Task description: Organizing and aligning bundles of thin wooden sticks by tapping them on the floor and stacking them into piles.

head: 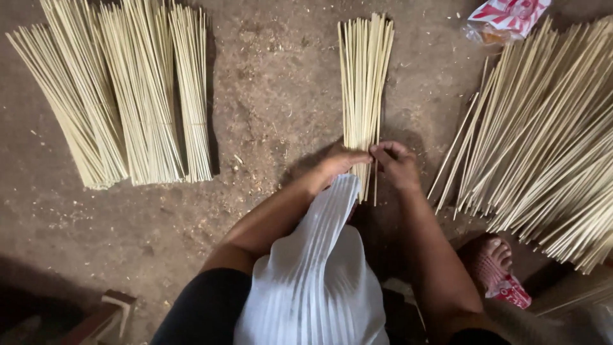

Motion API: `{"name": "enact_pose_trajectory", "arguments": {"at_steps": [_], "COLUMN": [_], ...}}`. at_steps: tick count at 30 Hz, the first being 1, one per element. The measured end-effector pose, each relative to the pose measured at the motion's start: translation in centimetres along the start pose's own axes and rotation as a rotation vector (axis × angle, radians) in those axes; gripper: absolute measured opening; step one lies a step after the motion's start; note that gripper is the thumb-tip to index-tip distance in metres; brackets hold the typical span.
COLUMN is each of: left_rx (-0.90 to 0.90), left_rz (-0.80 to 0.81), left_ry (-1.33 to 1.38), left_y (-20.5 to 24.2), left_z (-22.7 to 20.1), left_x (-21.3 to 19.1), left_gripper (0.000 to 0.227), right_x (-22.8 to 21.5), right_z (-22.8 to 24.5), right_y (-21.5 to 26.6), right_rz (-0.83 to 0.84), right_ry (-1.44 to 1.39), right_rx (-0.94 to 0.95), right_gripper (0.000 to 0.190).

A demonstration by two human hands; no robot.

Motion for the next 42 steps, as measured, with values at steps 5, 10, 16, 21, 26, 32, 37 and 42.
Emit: {"name": "enact_pose_trajectory", "arguments": {"at_steps": [5, 10, 16, 21, 26, 32, 37, 42], "left_rx": [0.095, 0.059, 0.062, 0.068, 0.069, 0.068, 0.08, 0.076], "left_rz": [0.002, 0.027, 0.078, 0.075, 0.016, -0.03, 0.023, -0.018], "left_ry": [0.158, 0.119, 0.308, 0.363, 0.07, 0.126, 0.198, 0.309], "left_y": [2.0, -0.5, 0.6, 1.6, 2.9, 3.6, 2.1, 2.8], "left_z": [-2.3, -0.1, 1.1, 1.9, -1.2, -0.6, 0.6, -0.1], "left_x": [0.8, -0.5, -0.6, -0.5, -0.5, 1.2, 0.2, 0.6], "left_gripper": [0.065, 0.053, 0.052, 0.053, 0.034, 0.039, 0.04, 0.029], "right_x": [-0.5, -0.6, -0.1, 0.0, -1.3, -0.9, -0.4, -0.7], "right_z": [0.3, 2.8, 3.0, 3.2, 3.5, 4.2, 0.7, 1.0], "right_y": [1.3, 2.4, 3.8, 5.3, 6.6, 6.0, 4.3, 5.0], "right_rz": [-0.099, -0.129, -0.117, -0.137, -0.186, -0.164, -0.112, -0.119], "right_ry": [-0.102, -0.256, -0.204, -0.229, -0.275, -0.2, -0.13, -0.064], "right_rx": [0.067, 0.026, 0.114, 0.145, 0.149, 0.078, 0.142, 0.135], "right_gripper": [0.012, 0.011, 0.03, 0.025, 0.015, 0.025, 0.032, 0.032]}}
Point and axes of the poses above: each hand's wrist, its own y-axis away from the middle knuckle, its own x-axis out of the palm, z = x × y, the point moved 8 cm from there along -y, towards the middle knuckle, and after that the axes turned 13 degrees about y, right-handed, at the moved point
